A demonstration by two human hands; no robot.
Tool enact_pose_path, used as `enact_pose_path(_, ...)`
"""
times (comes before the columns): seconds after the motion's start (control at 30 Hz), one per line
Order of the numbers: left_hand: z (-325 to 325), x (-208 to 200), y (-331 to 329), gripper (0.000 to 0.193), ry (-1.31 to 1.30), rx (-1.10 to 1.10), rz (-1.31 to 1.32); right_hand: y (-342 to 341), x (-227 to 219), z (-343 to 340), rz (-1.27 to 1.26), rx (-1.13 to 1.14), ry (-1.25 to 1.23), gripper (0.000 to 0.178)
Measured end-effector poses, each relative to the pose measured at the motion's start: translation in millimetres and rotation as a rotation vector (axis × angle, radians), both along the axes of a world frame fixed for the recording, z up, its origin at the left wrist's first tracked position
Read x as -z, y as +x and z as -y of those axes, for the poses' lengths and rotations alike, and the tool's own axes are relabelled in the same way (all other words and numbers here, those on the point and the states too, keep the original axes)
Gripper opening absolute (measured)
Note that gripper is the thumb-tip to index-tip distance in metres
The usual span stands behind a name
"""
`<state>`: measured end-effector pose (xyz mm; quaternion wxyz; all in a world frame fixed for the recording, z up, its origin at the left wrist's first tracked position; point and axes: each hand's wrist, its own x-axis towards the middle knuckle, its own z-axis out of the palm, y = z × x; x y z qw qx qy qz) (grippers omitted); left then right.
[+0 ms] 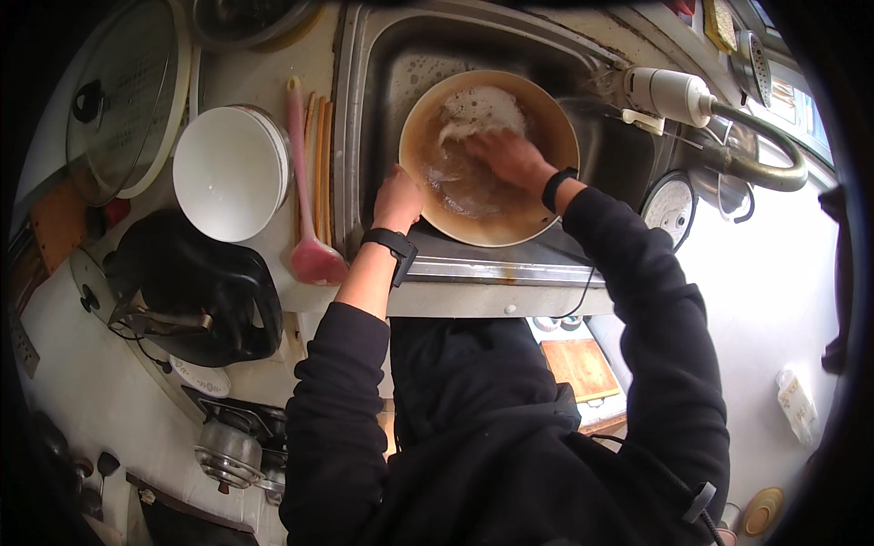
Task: The person washes a white plate, a pink spatula, and a light-colored pan in a kitchen sink using a sponge and running water. The person scrubs each item, rinses them under the tap, and places them aside.
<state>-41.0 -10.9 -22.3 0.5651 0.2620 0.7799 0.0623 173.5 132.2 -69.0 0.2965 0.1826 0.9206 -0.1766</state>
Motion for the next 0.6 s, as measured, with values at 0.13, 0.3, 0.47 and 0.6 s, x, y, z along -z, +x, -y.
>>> enact_pose_path(0.13, -3, -1, -2, 0.025, 0.014, -0.021, -0.03, 11, 17, -13, 0.03, -0.074, 0.506, 0.055)
enact_pose_path(0.3, -5, -7, -7, 0.025, -0.009, -0.072, 0.037, 46, -23, 67, 0.37, 0.142, 0.227, 0.057)
enact_pose_path(0.47, -4, -10, -8, 0.03, 0.024, -0.134, 0.084, -5, -57, 91, 0.062, 0.27, -0.581, 0.04)
enact_pose_path(0.6, -2, -6, -13, 0.032, 0.026, -0.134, 0.1, -58, -35, 114, -0.416, 0.702, -0.612, 0.047)
